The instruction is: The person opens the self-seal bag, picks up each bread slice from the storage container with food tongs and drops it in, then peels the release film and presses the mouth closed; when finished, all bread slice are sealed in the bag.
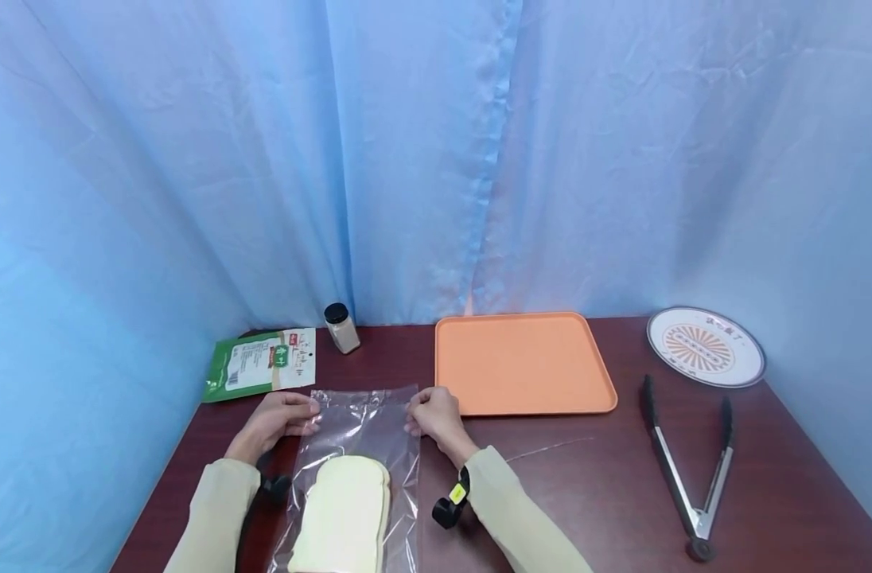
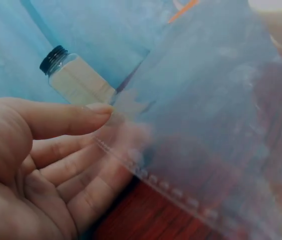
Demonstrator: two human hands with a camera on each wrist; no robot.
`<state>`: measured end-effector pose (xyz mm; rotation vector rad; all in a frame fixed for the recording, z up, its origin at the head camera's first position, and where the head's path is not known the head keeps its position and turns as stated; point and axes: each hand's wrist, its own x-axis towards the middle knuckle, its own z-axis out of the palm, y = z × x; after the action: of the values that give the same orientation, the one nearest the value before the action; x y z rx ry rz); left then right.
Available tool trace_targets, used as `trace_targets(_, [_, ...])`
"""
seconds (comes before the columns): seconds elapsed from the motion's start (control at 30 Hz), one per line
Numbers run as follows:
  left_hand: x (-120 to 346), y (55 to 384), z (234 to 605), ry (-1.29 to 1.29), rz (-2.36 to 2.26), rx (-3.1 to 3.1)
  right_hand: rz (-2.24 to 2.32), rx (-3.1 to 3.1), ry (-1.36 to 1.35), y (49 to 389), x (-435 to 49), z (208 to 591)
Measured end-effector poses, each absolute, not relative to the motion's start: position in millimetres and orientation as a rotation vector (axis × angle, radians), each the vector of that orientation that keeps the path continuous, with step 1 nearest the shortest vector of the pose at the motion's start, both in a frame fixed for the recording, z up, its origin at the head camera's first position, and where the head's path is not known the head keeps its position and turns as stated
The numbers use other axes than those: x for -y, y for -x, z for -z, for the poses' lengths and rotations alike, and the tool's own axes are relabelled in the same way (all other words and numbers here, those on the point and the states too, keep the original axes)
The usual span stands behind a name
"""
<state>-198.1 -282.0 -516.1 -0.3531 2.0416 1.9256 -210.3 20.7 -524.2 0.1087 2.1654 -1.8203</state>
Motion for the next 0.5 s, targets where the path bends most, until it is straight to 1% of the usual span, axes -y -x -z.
trace_targets(0.1, [279.0, 201.5, 518.7, 0.373, -1.948, -2.069, 1.837, -2.173, -0.115, 213.0, -19.9, 522.6])
trace_targets(0.3, [280.2, 203.4, 523.0, 0.382, -1.952, -2.106, 1.895, -2.199, -0.037, 216.5, -21.0, 520.5])
trace_targets(0.5, [282.3, 204.4, 526.4, 0.346, -1.975, -2.105, 1.757, -2.374, 0.085, 221.6, -28.1, 520.0])
